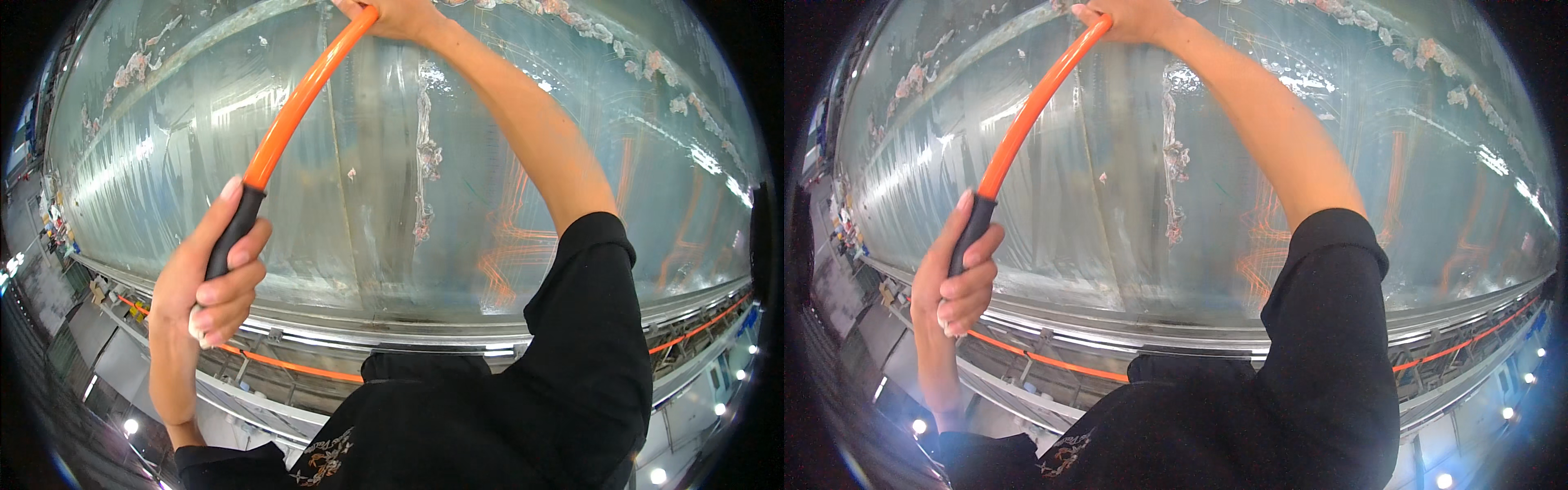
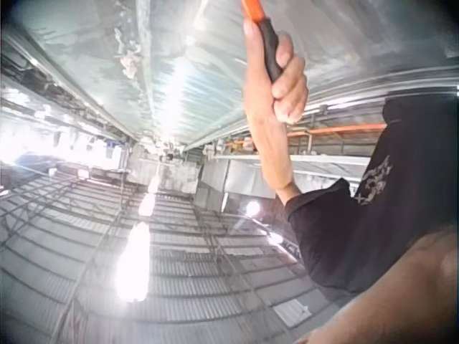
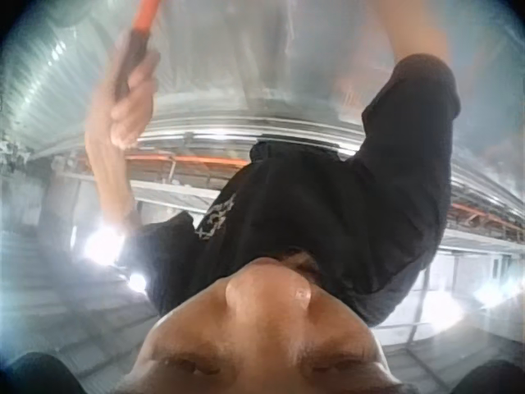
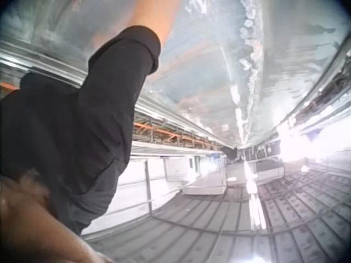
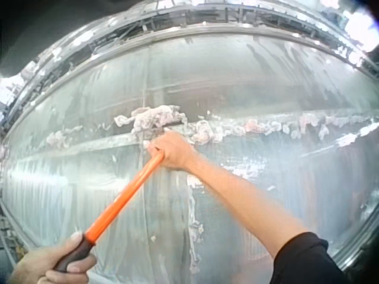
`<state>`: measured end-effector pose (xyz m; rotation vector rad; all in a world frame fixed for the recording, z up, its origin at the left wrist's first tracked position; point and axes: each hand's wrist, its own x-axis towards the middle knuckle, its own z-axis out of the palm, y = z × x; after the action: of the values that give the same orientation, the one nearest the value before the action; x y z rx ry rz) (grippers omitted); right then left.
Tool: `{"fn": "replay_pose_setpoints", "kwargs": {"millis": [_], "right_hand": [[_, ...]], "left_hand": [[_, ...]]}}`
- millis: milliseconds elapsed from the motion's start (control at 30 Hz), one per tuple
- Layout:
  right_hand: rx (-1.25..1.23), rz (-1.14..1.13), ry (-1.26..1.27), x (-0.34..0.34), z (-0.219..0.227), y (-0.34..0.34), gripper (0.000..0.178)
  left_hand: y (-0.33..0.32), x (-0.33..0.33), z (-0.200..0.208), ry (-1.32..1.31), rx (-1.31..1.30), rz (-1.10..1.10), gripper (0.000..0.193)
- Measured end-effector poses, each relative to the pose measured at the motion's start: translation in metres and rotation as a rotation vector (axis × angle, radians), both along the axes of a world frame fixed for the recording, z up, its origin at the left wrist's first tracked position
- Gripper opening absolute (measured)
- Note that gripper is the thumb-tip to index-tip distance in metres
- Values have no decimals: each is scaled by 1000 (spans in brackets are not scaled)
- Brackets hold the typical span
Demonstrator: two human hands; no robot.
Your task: The person uses a long-handled squeegee to clean a large, curved glass surface. They repeatedly wipe the surface in vertical strokes, removing residue and water streaks from the glass.
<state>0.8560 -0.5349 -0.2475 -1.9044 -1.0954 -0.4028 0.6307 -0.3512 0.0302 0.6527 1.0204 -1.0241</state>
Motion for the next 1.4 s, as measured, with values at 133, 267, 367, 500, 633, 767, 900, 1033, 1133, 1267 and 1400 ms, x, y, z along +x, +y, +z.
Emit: {"fn": "replay_pose_setpoints", "kwargs": {"millis": [133,267,367,500,633,767,900,1033,1133,1267,1400], "right_hand": [[-209,120,286,-57,8,-8,50],[-219,241,349,-225,11,15,55],[-58,170,378,-373,21,14,48],[-136,116,398,-511,43,-12,45],[-122,62,409,-525,44,-36,44],[-81,34,317,-451,39,-26,44],[0,-62,196,-325,17,-20,44],[-56,-26,127,-161,13,-14,45],[-204,-79,17,-46,-2,-13,41],[-127,-126,-20,50,-12,-16,43],[-302,-23,250,-20,11,-16,51]], "left_hand": [[-2,-54,9,84,-37,36,56],[20,-210,29,142,13,-71,56],[32,-327,54,216,23,-150,55],[20,-406,84,247,81,-408,60],[12,-433,78,198,258,-659,61],[-12,-349,83,136,326,-649,61],[-16,-229,70,170,126,-482,58],[-21,-108,58,253,65,-204,59],[-9,-26,24,147,103,-142,58],[8,43,-5,31,-66,-4,58],[8,-9,-1,53,-58,-40,57]]}}
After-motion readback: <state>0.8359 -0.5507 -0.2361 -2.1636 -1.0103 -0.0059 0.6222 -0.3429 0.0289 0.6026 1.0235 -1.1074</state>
